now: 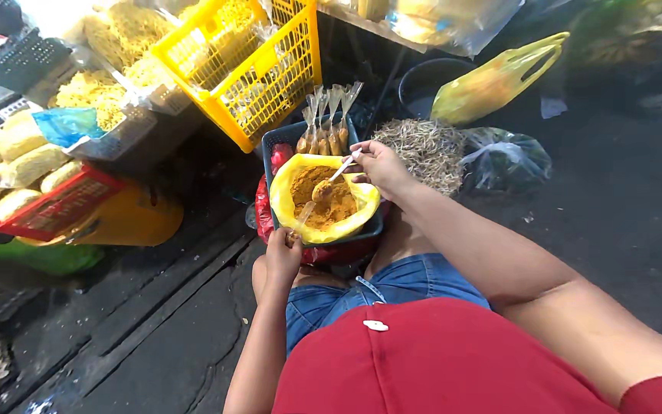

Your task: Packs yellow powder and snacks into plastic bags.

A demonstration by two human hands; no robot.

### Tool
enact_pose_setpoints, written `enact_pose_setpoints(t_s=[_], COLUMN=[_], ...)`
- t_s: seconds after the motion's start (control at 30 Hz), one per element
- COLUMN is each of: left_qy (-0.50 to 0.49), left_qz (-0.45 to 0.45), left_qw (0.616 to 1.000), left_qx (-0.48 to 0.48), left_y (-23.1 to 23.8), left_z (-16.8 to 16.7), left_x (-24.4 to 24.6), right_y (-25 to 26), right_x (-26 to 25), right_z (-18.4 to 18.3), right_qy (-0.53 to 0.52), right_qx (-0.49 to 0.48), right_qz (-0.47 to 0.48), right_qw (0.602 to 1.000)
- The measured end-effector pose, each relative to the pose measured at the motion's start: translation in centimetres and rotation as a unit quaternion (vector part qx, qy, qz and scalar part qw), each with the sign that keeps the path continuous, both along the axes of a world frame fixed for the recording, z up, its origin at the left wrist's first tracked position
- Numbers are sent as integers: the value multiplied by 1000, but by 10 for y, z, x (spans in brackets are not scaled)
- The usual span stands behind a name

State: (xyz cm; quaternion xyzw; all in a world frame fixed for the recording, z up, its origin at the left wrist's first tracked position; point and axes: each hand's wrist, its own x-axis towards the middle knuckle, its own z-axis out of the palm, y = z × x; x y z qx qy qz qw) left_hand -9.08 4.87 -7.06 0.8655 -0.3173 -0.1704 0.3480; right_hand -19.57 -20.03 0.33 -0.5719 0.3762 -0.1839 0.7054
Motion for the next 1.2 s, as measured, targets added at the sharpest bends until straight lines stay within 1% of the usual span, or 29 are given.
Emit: enact_pose_setpoints(t_s=[0.23,0.33,0.37,0.47,0.5,0.57,0.6,0.67,0.7,0.77,0.83,0.87,0.93,1.0,1.07,1.13,1.2], left_qy=[-7,-6,-6,-2,-3,8,26,95,131,212,286,305,301,275,244,223,219], left_qz=[6,9,11,16,17,19,21,25,26,24,15,11,10,19,33,38,33], left_qw=[1000,1000,1000,999,999,999,999,995,991,977,955,947,946,954,964,969,970], left_qx=[-7,6,12,31,33,33,32,25,14,-21,-82,-105,-125,-118,-103,-102,-103], left_y=[-1,-3,-4,-8,-10,-12,-13,-15,-15,-13,-9,-8,-6,-5,-4,-4,-5], left_z=[0,4,6,12,13,15,17,21,22,19,18,17,13,9,5,1,0], left_x=[-3,-5,-5,-5,-6,-6,-5,-1,2,8,10,10,10,11,10,9,7], right_y=[7,15,21,49,47,37,35,36,37,43,50,52,50,45,38,30,26], right_x=[8,12,12,12,15,24,27,28,27,22,15,13,10,10,14,23,29], right_z=[-16,-20,-17,14,8,-14,-17,-12,-9,0,13,20,31,34,27,9,-18], right_qy=[17,20,23,30,30,34,36,32,14,-43,-97,-115,-137,-149,-139,-77,21], right_qx=[37,55,58,72,65,34,23,-9,-42,-158,-288,-338,-390,-409,-418,-431,-425], right_qz=[22,35,43,80,94,112,124,157,179,233,266,268,252,191,123,91,115], right_qw=[999,998,997,994,993,993,991,987,983,959,915,895,875,880,889,895,898])
